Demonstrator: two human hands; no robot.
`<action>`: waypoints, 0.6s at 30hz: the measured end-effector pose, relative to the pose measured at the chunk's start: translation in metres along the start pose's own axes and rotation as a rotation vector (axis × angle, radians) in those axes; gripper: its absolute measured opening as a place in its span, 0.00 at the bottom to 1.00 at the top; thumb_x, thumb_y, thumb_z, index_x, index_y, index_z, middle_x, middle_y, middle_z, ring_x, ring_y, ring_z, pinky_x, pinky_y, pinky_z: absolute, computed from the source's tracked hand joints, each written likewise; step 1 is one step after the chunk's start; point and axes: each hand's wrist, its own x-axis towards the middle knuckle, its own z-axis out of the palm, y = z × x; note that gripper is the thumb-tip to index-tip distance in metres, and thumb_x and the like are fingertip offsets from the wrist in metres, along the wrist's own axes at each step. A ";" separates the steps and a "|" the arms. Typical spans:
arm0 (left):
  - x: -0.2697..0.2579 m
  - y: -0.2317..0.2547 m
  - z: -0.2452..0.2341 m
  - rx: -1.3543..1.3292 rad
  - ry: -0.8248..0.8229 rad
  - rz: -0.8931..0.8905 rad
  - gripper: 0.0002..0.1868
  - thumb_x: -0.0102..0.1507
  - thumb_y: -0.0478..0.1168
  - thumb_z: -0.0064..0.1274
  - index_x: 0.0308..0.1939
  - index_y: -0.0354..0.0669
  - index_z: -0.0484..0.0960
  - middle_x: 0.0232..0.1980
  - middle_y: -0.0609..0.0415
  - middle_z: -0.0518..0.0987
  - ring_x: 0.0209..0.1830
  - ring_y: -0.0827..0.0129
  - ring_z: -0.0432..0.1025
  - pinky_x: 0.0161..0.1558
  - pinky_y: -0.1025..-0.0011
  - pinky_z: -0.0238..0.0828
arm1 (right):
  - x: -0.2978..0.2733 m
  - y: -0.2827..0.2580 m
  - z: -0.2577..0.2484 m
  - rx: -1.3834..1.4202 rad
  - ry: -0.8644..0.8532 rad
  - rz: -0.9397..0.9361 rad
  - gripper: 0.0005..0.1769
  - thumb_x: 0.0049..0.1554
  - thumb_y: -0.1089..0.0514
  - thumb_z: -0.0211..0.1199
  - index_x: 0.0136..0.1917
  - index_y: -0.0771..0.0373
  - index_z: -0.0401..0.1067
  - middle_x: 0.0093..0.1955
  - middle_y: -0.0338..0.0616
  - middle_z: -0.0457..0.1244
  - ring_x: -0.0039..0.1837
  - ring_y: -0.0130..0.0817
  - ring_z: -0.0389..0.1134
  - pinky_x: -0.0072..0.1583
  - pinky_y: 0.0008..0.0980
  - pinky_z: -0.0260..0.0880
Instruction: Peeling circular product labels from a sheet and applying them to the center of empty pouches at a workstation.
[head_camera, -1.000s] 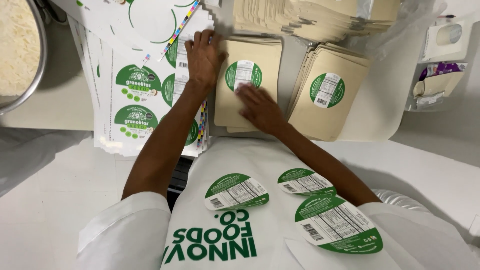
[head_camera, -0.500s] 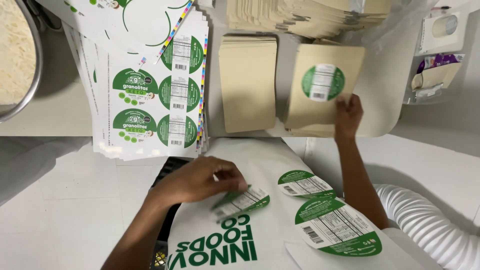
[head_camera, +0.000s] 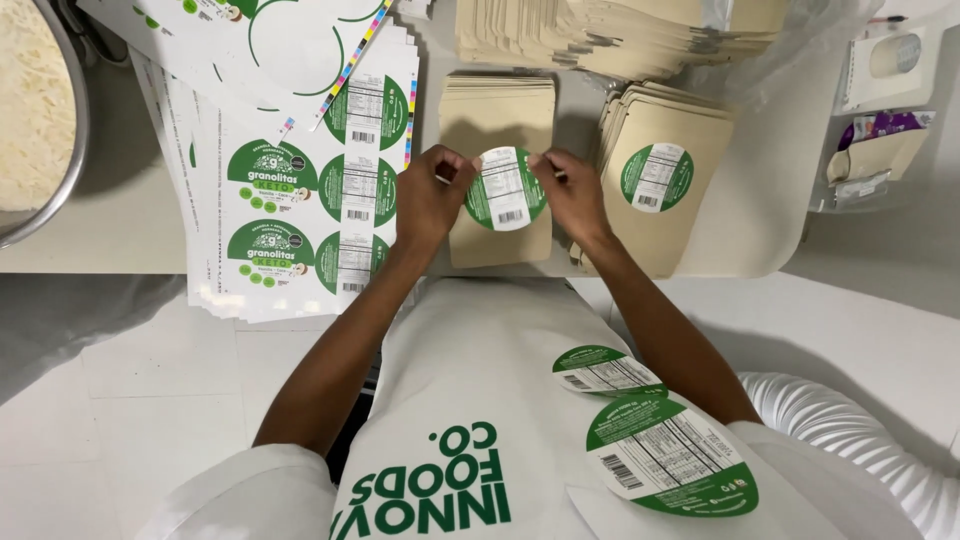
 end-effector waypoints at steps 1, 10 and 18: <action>0.009 -0.009 0.008 0.042 0.014 0.009 0.09 0.65 0.44 0.62 0.37 0.44 0.82 0.33 0.53 0.81 0.25 0.70 0.78 0.20 0.76 0.77 | 0.015 0.017 0.004 -0.146 0.105 -0.155 0.18 0.69 0.45 0.59 0.45 0.59 0.74 0.41 0.43 0.65 0.49 0.39 0.67 0.55 0.38 0.69; 0.062 -0.040 0.034 0.543 -0.002 0.212 0.09 0.68 0.40 0.54 0.42 0.36 0.80 0.37 0.42 0.82 0.38 0.46 0.81 0.38 0.52 0.82 | 0.062 0.062 0.034 -0.868 0.413 -0.510 0.20 0.65 0.51 0.57 0.32 0.55 0.66 0.29 0.41 0.59 0.38 0.40 0.66 0.41 0.39 0.64; 0.085 -0.059 0.013 0.953 0.164 0.696 0.24 0.63 0.42 0.61 0.62 0.48 0.76 0.55 0.52 0.76 0.52 0.57 0.68 0.52 0.56 0.61 | 0.027 0.024 0.052 -1.006 0.121 -0.358 0.30 0.68 0.41 0.35 0.65 0.64 0.67 0.66 0.54 0.61 0.73 0.52 0.57 0.77 0.61 0.43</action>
